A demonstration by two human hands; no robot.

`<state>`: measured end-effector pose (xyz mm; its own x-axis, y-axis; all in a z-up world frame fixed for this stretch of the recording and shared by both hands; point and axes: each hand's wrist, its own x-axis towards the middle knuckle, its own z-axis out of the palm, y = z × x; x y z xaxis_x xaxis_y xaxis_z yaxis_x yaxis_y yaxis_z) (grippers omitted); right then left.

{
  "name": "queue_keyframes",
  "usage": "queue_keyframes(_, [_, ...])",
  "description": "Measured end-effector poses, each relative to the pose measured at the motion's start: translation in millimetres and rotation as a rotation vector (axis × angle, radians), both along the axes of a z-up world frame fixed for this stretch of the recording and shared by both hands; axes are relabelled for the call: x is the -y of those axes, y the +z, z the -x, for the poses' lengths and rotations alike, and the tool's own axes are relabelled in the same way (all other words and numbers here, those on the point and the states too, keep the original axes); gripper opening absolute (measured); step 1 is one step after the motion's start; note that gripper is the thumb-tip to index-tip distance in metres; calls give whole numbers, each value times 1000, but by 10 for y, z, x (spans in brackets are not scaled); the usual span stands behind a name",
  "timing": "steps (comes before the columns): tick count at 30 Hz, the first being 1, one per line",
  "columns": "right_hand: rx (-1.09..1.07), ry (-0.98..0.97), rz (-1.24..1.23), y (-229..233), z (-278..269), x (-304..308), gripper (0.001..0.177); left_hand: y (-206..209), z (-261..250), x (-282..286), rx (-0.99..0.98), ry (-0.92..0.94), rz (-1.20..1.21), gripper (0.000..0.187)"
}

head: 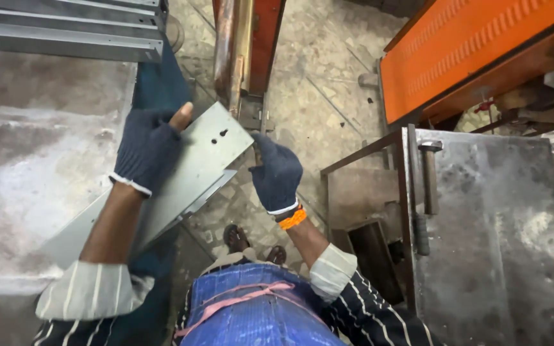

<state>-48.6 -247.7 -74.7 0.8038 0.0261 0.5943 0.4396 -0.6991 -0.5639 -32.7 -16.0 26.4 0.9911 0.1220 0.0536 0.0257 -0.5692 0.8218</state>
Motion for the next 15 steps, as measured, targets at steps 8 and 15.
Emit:
queue_keyframes(8, [-209,-120,-256,154,67,482,10,-103,387,271,49,-64,63,50])
queue_keyframes(15, [-141,394,-111,854,48,586,12,-307,448,869,24,-249,-177,45])
